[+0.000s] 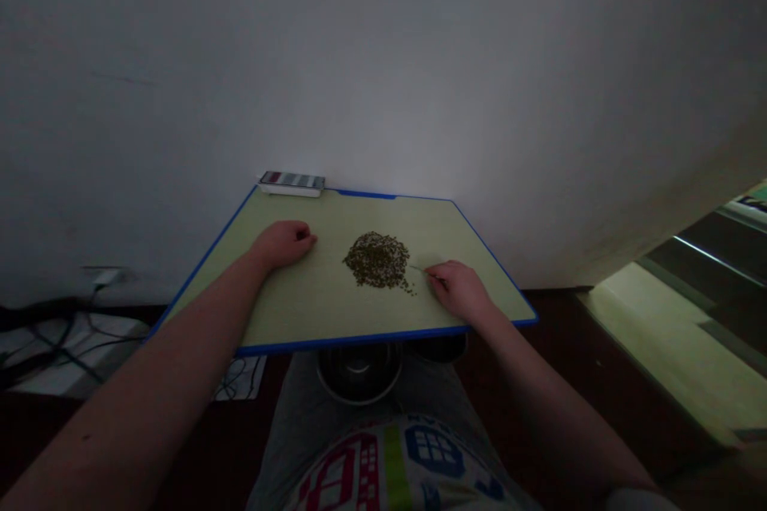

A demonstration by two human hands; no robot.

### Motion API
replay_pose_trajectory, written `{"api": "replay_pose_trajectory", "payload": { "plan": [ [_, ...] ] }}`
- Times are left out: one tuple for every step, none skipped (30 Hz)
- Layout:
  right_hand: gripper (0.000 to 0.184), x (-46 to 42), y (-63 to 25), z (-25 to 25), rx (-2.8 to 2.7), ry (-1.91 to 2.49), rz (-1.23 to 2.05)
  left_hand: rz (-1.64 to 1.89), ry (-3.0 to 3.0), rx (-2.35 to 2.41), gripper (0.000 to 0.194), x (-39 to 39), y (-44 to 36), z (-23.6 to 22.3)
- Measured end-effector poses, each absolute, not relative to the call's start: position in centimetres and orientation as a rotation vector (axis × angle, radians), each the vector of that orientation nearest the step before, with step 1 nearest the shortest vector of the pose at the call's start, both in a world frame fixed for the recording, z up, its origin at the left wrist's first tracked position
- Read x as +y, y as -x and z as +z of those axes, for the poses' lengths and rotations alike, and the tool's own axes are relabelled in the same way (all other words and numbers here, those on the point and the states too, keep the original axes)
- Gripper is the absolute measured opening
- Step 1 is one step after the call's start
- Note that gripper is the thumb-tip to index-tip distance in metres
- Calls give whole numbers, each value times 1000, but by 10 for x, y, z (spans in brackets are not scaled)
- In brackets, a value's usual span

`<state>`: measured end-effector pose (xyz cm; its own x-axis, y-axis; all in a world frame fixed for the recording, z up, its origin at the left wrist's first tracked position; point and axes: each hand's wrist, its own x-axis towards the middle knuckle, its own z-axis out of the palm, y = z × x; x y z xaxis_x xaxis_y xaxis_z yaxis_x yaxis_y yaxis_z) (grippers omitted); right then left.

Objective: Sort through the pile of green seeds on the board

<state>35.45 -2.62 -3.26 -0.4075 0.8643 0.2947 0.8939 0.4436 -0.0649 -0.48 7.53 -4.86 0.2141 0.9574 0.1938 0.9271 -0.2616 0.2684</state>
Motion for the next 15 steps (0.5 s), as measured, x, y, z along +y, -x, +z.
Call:
{"api": "replay_pose_trajectory", "payload": {
  "plan": [
    [23,-22,-352,-33,-2421,1507,-151,487,-2372,1847,39,76,5,-49],
    [24,-18,-350,-33,-2429,1492,-149,482,-2369,1847,39,76,5,-49],
    [24,-16,-349,-34,-2436,1473,-142,478,-2366,1847,39,76,5,-50],
    [24,-14,-348,-34,-2442,1454,-131,478,-2362,1848,39,77,6,-50],
    [24,-14,-348,-34,-2449,1435,-116,476,-2357,1850,39,77,6,-50],
    [24,-15,-348,-33,-2458,1415,-98,475,-2355,1853,39,77,6,-51],
    [24,-17,-349,-33,-2471,1395,-80,475,-2353,1858,39,78,6,-51],
    [24,-19,-351,-32,-2487,1376,-64,474,-2353,1862,39,78,6,-51],
    [24,-22,-352,-31,-2502,1359,-53,473,-2354,1865,39,78,6,-51],
    [24,-25,-354,-30,-2512,1346,-48,472,-2355,1864,40,78,6,-51],
    [24,-28,-356,-30,-2517,1339,-48,476,-2357,1860,40,78,6,-51],
    [23,-30,-357,-29,-2517,1336,-49,484,-2358,1856,40,78,6,-51],
    [23,-33,-359,-29,-2513,1335,-49,492,-2357,1853,40,78,6,-51],
    [23,-35,-360,-29,-2506,1334,-45,498,-2356,1850,40,78,6,-52],
    [23,-36,-361,-28,-2499,1334,-37,503,-2355,1851,39,78,6,-52]
  ]
}}
